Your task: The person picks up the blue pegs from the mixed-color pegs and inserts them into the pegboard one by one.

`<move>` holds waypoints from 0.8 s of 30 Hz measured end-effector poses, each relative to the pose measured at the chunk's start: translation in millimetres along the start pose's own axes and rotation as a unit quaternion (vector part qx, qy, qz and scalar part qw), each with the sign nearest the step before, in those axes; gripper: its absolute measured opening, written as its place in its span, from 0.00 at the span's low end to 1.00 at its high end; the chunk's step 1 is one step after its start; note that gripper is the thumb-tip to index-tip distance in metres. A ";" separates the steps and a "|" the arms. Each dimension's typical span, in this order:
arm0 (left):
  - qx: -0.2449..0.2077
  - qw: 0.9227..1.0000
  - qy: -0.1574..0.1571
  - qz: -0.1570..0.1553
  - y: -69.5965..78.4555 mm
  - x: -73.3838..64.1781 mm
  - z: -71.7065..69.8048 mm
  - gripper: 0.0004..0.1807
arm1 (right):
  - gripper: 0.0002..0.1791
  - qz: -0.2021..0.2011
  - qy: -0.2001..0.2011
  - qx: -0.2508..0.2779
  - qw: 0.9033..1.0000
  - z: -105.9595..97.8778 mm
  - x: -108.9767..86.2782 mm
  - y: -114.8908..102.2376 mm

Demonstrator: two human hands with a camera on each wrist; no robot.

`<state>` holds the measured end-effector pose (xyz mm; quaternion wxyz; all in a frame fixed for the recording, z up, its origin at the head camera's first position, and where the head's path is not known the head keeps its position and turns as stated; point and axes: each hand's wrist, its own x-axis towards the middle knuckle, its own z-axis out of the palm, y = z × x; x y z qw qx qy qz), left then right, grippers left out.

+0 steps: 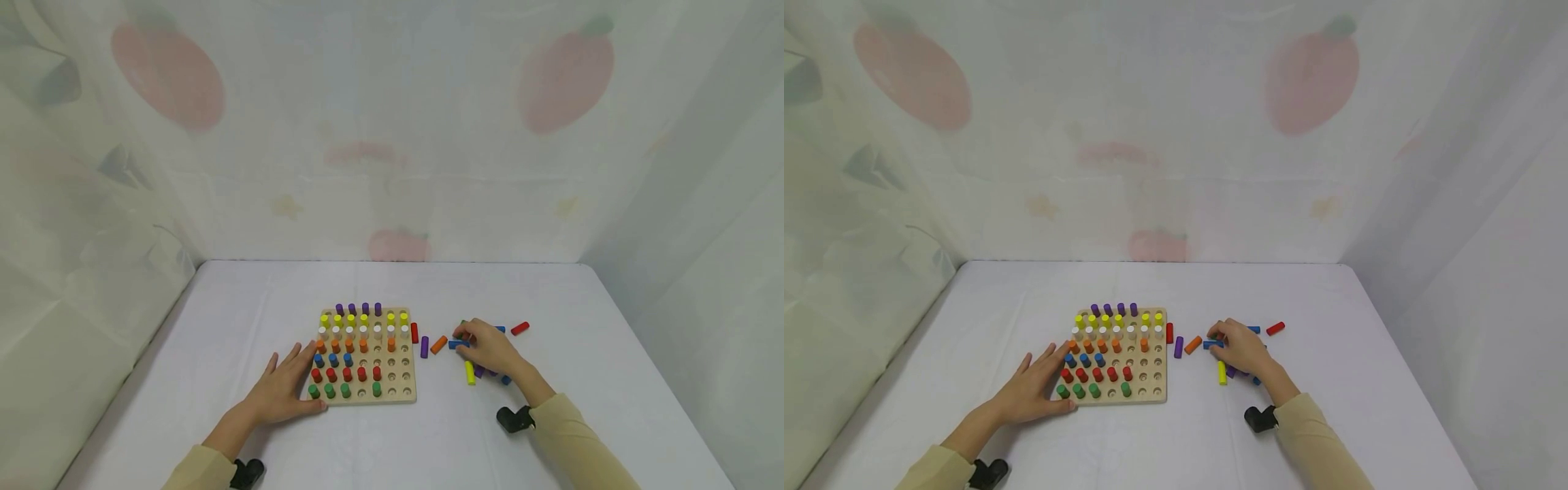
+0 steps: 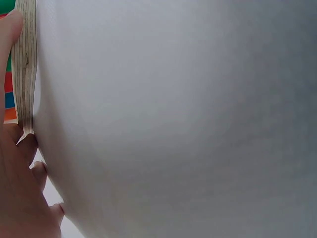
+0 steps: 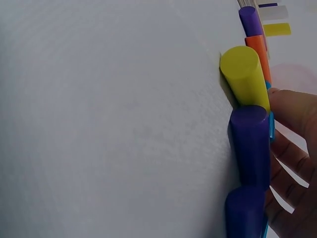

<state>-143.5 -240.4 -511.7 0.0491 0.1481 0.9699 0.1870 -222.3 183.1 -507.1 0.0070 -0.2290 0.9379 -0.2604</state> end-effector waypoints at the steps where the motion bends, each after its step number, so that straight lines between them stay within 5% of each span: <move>1: 0.000 1.000 0.000 0.000 0.0 -0.1 -0.1 0.63 | 0.12 -0.001 -0.001 0.002 1.000 -0.1 -0.1 -0.6; 10: 0.003 1.000 -0.004 -0.001 0.1 0.2 -0.6 0.64 | 0.11 0.019 -0.016 0.011 1.000 0.6 1.5 -4.0; 24: 0.001 1.000 -0.006 -0.001 0.7 -0.1 -1.8 0.64 | 0.10 -0.002 -0.015 0.011 1.000 4.2 2.3 -0.5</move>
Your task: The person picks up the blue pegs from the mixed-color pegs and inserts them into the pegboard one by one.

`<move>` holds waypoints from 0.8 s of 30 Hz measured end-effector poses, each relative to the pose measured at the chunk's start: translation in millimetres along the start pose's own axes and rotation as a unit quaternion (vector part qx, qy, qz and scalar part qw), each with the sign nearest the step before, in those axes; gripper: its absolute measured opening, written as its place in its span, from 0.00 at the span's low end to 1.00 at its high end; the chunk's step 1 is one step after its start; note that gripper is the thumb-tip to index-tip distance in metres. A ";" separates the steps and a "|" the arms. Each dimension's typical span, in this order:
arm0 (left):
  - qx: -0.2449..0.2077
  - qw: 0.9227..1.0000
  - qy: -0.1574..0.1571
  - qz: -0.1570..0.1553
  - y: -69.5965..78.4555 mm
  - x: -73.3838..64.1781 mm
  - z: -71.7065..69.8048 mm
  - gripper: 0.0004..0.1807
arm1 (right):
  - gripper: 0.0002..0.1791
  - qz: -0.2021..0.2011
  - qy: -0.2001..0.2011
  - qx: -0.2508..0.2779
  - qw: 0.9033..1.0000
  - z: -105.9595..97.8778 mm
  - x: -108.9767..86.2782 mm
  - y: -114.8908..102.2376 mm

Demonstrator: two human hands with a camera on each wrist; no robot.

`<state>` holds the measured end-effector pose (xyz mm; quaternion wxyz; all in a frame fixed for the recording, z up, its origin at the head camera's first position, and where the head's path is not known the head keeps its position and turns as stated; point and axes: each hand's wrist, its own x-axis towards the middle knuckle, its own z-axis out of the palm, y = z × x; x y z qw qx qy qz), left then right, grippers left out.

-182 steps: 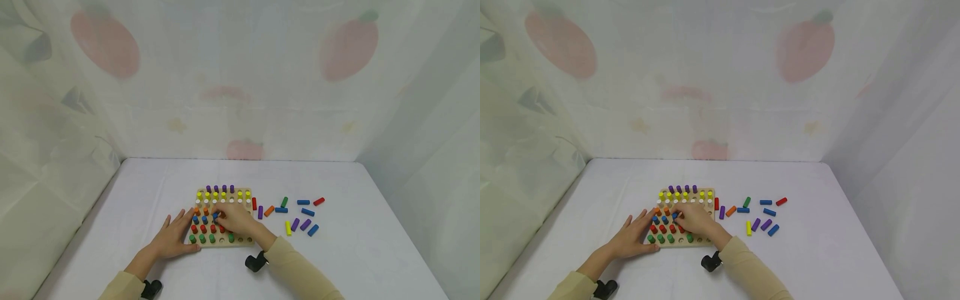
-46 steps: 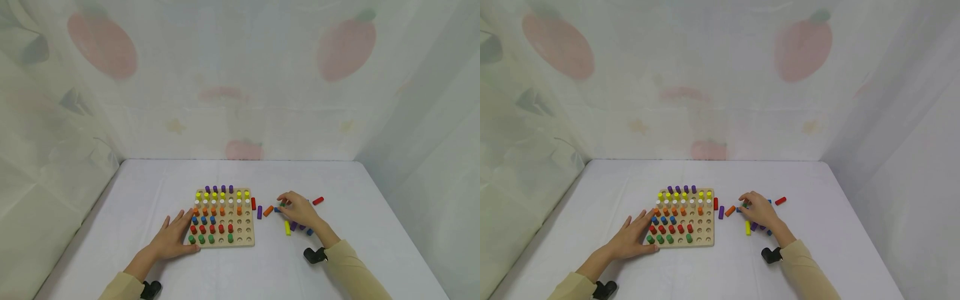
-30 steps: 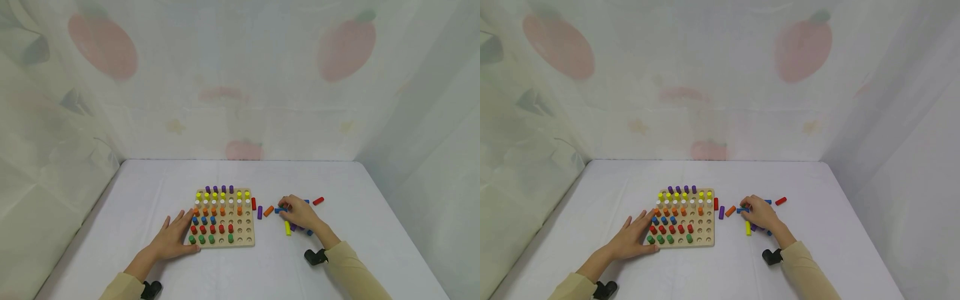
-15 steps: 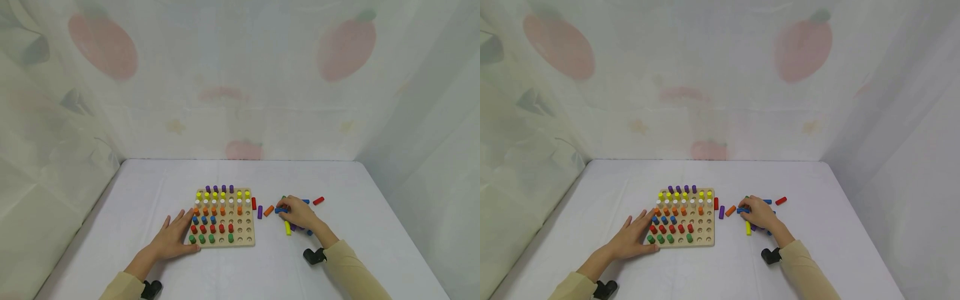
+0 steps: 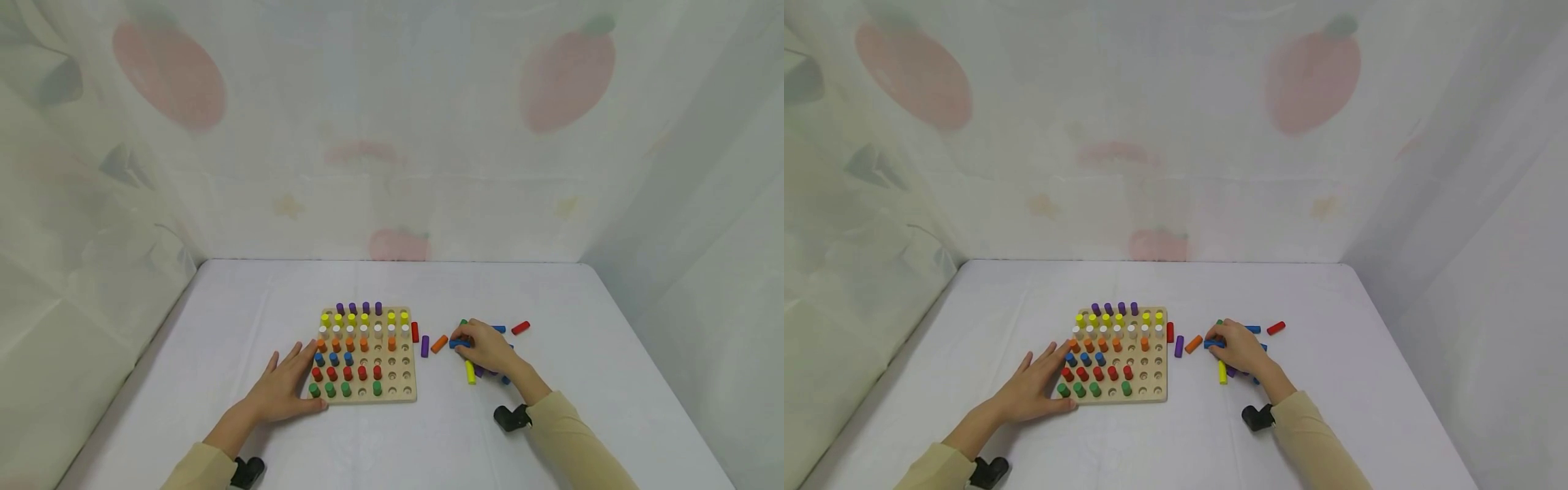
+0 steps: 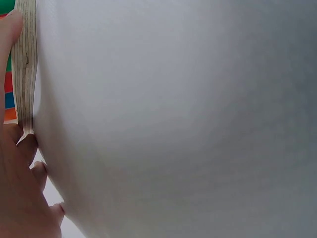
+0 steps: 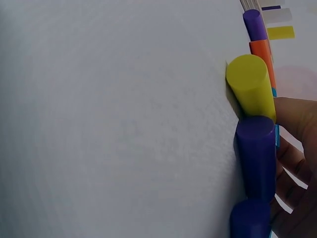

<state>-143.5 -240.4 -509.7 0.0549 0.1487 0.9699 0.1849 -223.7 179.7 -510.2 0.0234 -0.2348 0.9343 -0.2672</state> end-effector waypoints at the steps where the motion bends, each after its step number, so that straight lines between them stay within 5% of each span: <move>1: -0.001 1.000 0.000 0.000 0.1 0.1 0.0 0.64 | 0.10 0.000 0.001 0.001 1.000 0.0 0.0 0.2; 24: -0.003 1.000 0.003 0.001 1.4 -0.1 -1.1 0.63 | 0.09 -0.026 0.043 0.008 0.999 -4.9 8.7 -18.2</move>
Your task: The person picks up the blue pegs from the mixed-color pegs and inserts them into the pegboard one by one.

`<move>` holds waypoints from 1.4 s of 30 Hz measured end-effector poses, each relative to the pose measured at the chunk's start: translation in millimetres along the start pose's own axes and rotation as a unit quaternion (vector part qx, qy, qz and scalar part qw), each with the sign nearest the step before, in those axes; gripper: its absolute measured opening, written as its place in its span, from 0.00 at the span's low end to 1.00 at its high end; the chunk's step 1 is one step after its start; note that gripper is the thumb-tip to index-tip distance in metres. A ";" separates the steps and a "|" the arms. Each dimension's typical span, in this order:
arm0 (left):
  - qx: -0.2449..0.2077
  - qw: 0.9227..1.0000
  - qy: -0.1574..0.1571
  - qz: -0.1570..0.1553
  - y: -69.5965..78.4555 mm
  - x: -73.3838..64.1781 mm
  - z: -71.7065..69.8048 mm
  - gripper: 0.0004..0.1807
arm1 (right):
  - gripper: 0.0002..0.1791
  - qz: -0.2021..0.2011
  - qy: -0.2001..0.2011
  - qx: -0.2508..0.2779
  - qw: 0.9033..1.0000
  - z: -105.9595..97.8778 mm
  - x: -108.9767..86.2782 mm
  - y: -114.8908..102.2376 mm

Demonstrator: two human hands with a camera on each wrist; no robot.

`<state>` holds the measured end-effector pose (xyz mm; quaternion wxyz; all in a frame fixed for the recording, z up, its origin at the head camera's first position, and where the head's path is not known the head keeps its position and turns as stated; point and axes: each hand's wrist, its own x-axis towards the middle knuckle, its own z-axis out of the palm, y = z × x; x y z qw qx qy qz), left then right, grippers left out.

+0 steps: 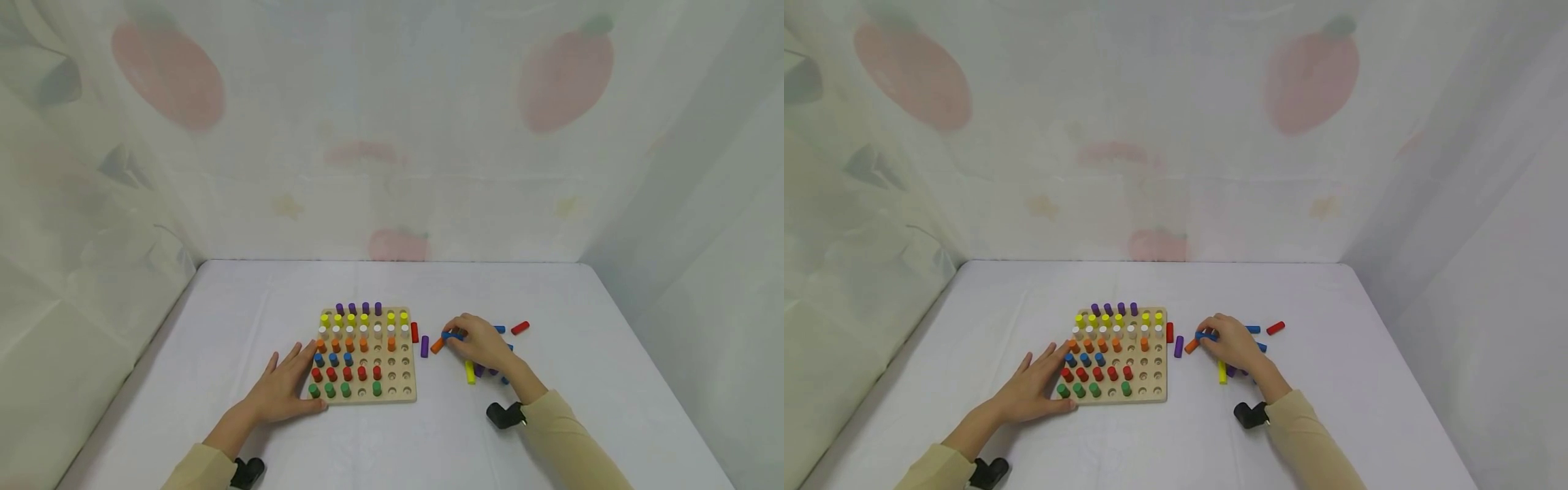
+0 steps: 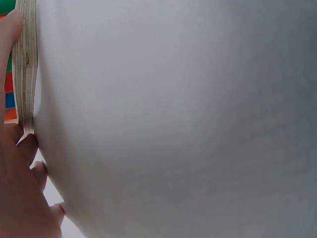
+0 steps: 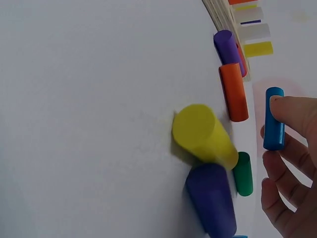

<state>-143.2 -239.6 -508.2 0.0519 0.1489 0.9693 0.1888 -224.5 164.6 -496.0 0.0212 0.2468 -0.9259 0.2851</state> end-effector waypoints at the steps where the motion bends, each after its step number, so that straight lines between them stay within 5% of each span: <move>1: 0.001 1.000 0.000 0.000 0.1 0.1 0.1 0.63 | 0.09 0.002 0.000 -0.001 1.000 0.2 0.8 -1.1; 7: 0.001 1.000 -0.001 -0.002 1.1 -0.1 -0.9 0.63 | 0.10 0.019 0.001 0.000 1.000 3.0 5.6 -8.6; 25: 0.001 1.000 -0.002 -0.004 0.1 0.0 0.4 0.63 | 0.16 -0.012 -0.003 0.066 0.998 15.3 20.6 -33.8; 32: 0.001 1.000 -0.004 -0.006 1.0 -0.5 -1.0 0.63 | 0.15 -0.053 0.003 0.075 0.996 20.3 25.9 -45.7; 42: 0.003 1.000 -0.008 -0.008 1.7 0.0 -1.0 0.63 | 0.15 -0.046 -0.023 0.082 0.995 23.7 29.4 -69.0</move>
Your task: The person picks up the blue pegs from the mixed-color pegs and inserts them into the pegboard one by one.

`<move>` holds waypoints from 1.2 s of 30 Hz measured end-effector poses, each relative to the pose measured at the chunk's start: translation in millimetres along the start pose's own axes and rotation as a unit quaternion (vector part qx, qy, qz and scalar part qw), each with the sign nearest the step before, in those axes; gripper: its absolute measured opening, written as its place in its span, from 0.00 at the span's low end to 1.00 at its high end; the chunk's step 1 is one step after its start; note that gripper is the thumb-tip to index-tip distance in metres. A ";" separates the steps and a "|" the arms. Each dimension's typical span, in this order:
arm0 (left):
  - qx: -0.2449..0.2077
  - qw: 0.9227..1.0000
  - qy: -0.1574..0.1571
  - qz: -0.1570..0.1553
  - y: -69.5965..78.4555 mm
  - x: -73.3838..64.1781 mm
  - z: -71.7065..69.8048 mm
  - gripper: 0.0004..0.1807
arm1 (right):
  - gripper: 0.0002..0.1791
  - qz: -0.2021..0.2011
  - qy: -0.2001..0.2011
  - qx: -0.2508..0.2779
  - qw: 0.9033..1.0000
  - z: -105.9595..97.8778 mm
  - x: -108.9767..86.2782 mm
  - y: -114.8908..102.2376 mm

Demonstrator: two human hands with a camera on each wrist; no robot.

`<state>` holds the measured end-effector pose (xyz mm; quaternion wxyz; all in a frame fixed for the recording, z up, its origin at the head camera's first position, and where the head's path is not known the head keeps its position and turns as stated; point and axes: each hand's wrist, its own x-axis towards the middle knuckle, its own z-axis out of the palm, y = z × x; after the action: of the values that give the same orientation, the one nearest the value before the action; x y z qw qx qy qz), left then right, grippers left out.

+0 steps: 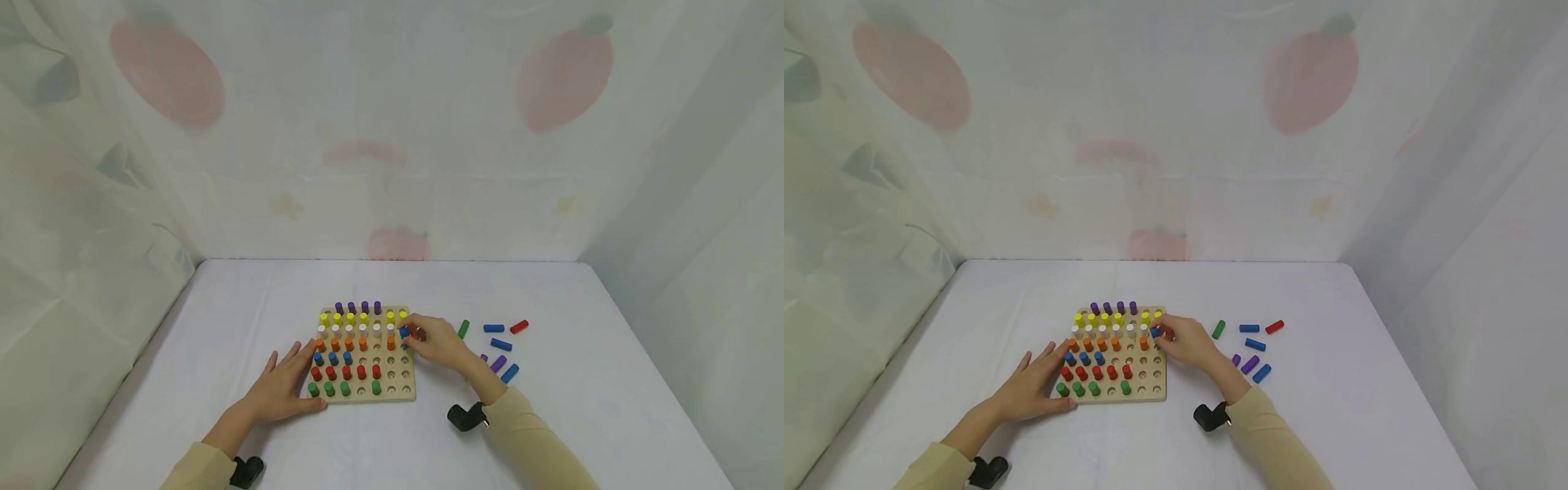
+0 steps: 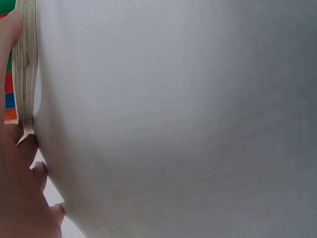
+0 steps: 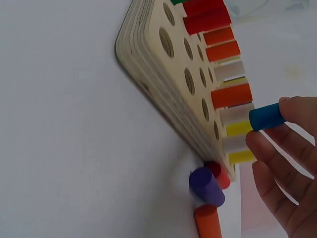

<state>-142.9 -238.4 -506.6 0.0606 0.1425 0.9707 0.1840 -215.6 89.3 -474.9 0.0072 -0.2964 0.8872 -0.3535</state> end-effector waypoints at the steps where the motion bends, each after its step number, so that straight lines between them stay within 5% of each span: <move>1: -0.001 1.000 0.000 0.000 -0.3 0.2 0.3 0.63 | 0.14 0.001 -0.002 0.001 1.000 0.5 0.6 -2.1; 36: -0.003 1.000 0.001 0.001 -4.6 1.5 4.7 0.64 | 0.12 -0.034 -0.054 0.033 0.997 33.8 20.5 -41.5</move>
<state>-144.6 -240.5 -512.8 0.0601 0.1432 0.9699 0.1875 -203.3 33.6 -470.0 0.0525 -0.3448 0.8627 -0.3661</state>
